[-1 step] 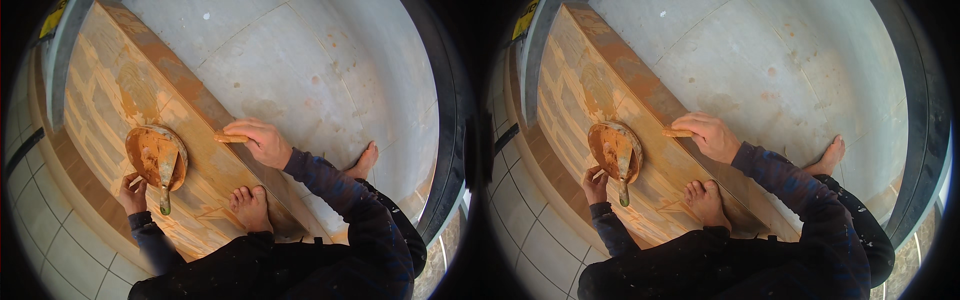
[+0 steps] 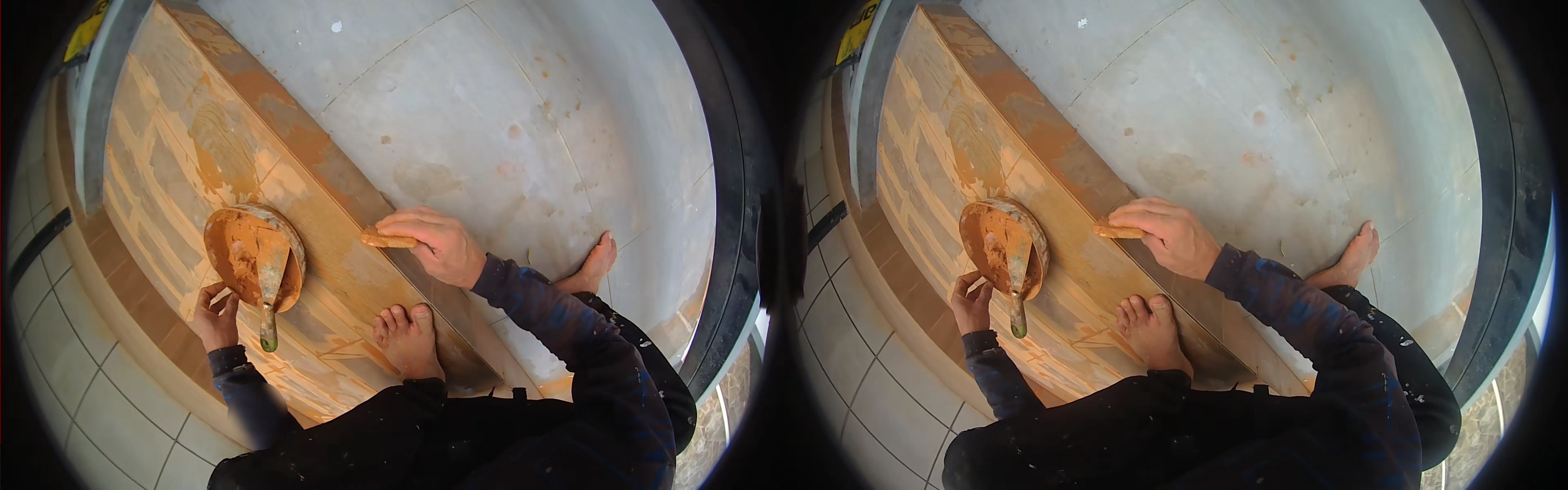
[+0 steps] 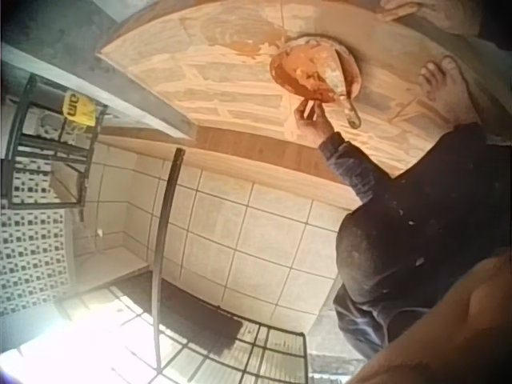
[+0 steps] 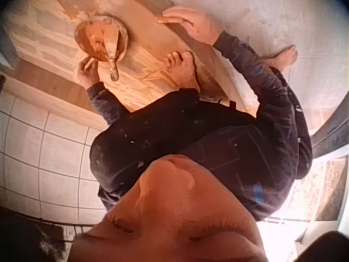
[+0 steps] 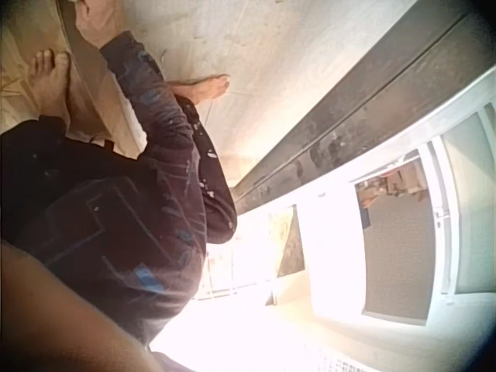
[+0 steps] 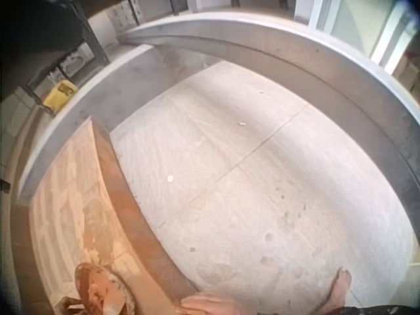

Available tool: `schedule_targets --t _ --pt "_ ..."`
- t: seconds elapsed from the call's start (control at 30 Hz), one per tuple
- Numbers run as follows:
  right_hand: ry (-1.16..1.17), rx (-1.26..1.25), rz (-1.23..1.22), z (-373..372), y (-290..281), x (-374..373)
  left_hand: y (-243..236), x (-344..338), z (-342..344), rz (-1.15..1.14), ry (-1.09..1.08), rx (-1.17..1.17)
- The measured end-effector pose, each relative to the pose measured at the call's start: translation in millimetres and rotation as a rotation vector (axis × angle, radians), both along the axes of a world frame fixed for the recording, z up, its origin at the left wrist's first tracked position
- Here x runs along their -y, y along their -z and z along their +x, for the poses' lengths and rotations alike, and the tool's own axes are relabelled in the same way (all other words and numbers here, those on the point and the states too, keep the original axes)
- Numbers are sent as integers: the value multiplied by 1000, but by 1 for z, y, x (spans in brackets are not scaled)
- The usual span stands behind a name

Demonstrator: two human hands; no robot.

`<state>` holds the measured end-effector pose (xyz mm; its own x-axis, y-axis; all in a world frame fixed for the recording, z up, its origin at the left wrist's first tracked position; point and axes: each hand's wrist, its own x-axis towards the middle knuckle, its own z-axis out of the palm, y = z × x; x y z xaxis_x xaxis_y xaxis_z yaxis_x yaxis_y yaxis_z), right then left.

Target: The person applies grout to the edges of a tiled ledge using a small piece of tile as a spreader. They alternate between picking up grout from a bowl with a putty knife and using the tile piece to press it into the joints.

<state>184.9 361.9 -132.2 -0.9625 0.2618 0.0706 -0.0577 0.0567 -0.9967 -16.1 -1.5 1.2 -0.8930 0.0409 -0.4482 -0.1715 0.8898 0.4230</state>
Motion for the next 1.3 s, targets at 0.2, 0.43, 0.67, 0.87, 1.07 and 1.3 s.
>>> schedule_targets --t 0.2,0.43,0.67,0.87,1.07,1.3 --pt "50 121 -85 30 -23 12 -7 1 -1 -41 9 16" --pt "13 -26 180 36 -9 16 -1 -11 -2 -60 30 2" --pt "48 126 23 17 -38 -6 -6 -5 -3 -112 80 4" --pt "-161 -230 558 -34 -34 -4 -1 -8 -1 -89 63 -24" --pt "-408 41 591 42 -73 -4 -5 -7 0 -141 70 -16" --pt "-33 479 -341 11 -14 -25 -5 -8 -2 -108 66 -20"
